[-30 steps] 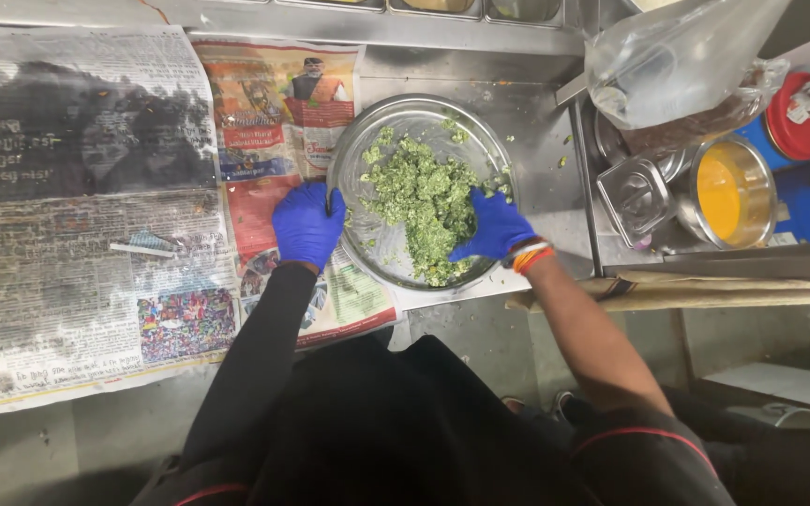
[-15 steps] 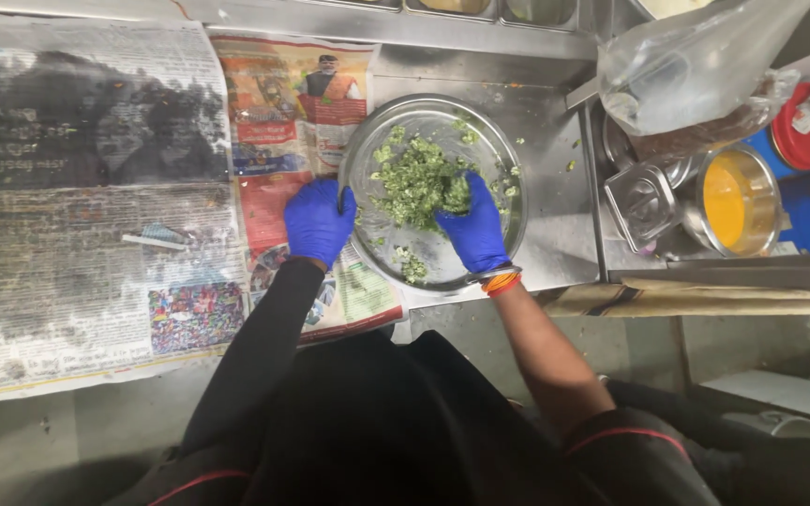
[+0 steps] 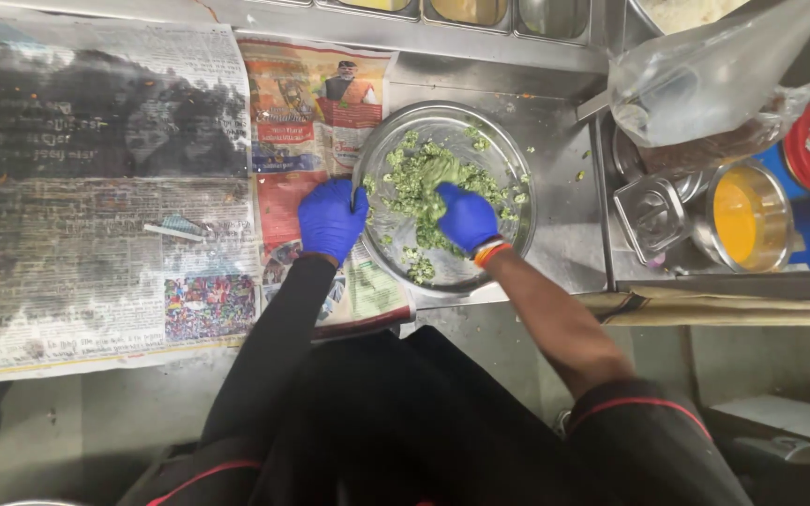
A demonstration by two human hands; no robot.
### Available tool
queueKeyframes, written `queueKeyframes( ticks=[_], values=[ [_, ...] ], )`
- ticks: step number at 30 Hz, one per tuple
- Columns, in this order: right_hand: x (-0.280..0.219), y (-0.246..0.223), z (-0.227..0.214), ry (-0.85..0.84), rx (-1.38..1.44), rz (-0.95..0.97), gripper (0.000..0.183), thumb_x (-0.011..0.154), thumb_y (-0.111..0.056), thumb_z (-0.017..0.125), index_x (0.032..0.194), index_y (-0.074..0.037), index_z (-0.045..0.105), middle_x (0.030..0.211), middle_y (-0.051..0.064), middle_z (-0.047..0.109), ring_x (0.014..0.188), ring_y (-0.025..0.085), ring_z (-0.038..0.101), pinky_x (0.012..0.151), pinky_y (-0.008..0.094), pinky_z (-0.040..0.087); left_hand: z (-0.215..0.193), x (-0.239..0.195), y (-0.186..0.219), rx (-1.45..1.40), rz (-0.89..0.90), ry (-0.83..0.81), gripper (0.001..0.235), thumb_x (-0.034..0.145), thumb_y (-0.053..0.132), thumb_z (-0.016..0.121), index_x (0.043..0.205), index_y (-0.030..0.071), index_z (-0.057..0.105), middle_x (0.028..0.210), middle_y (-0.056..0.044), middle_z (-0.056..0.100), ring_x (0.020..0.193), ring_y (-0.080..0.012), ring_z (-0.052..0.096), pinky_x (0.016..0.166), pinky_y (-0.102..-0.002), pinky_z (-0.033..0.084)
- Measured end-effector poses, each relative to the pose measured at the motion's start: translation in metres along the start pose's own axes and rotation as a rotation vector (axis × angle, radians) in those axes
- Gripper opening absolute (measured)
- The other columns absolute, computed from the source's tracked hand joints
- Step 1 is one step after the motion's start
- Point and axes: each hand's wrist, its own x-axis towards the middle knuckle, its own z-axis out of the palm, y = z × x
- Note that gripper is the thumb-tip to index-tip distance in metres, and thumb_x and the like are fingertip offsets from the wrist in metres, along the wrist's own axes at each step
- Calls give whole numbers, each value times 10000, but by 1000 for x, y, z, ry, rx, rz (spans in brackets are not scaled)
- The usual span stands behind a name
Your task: The person crumbles a white substance into a bowl of chopped green vegetables by hand and then pours a white powder from a plastic container into the bowl, mixing it into the vegetables and white crumbles.
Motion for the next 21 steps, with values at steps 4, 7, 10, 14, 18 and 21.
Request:
queueKeyframes(
  ticks=[4, 7, 10, 14, 18, 21],
  values=[
    [-7, 16, -27, 34, 157, 113, 695, 817, -256, 769, 1470, -120, 574, 1166, 258, 709, 1073, 405, 721, 935, 445, 569, -2, 3, 1, -9, -1, 37, 215, 953, 290, 643, 852, 101, 638, 767, -139, 631, 725, -358, 632, 684, -503, 498],
    [-28, 11, -61, 27, 230, -166, 765, 842, -330, 750, 1523, -88, 499, 1468, 248, 593, 1310, 400, 622, 1089, 454, 513, -2, 1, 1, -4, 15, 23, 221, 958, 282, 641, 842, 94, 626, 775, -142, 623, 741, -357, 635, 689, -501, 497],
    [-42, -11, -82, -199, -11, -67, 1109, 720, -562, 913, 1555, -89, 358, 1501, 355, 341, 1398, 508, 312, 1120, 602, 236, -1, 0, 1, 26, 18, 16, 233, 960, 286, 644, 834, 92, 620, 783, -142, 622, 746, -356, 635, 687, -499, 496],
    [-65, -45, -53, -195, 148, 45, 1215, 638, -596, 911, 1574, -139, 286, 1522, 327, 325, 1404, 529, 278, 1137, 568, 277, 2, -1, 1, 49, 32, 26, 233, 960, 288, 645, 848, 85, 621, 805, -142, 625, 754, -354, 635, 687, -499, 496],
    [-71, -60, 2, -33, 179, -7, 706, 782, -377, 826, 1418, -194, 581, 1464, 266, 477, 1302, 434, 497, 1093, 497, 440, 4, 0, -1, 65, 20, 6, 248, 963, 296, 649, 839, 83, 626, 797, -141, 628, 762, -360, 635, 703, -507, 494],
    [-60, -42, 18, 43, 254, -234, 365, 859, -243, 793, 1215, -186, 741, 1338, 125, 644, 1274, 357, 604, 1071, 440, 516, 3, 1, 0, 46, 45, 25, 239, 963, 300, 638, 871, 79, 631, 832, -141, 646, 772, -361, 639, 695, -502, 491]
  ],
)
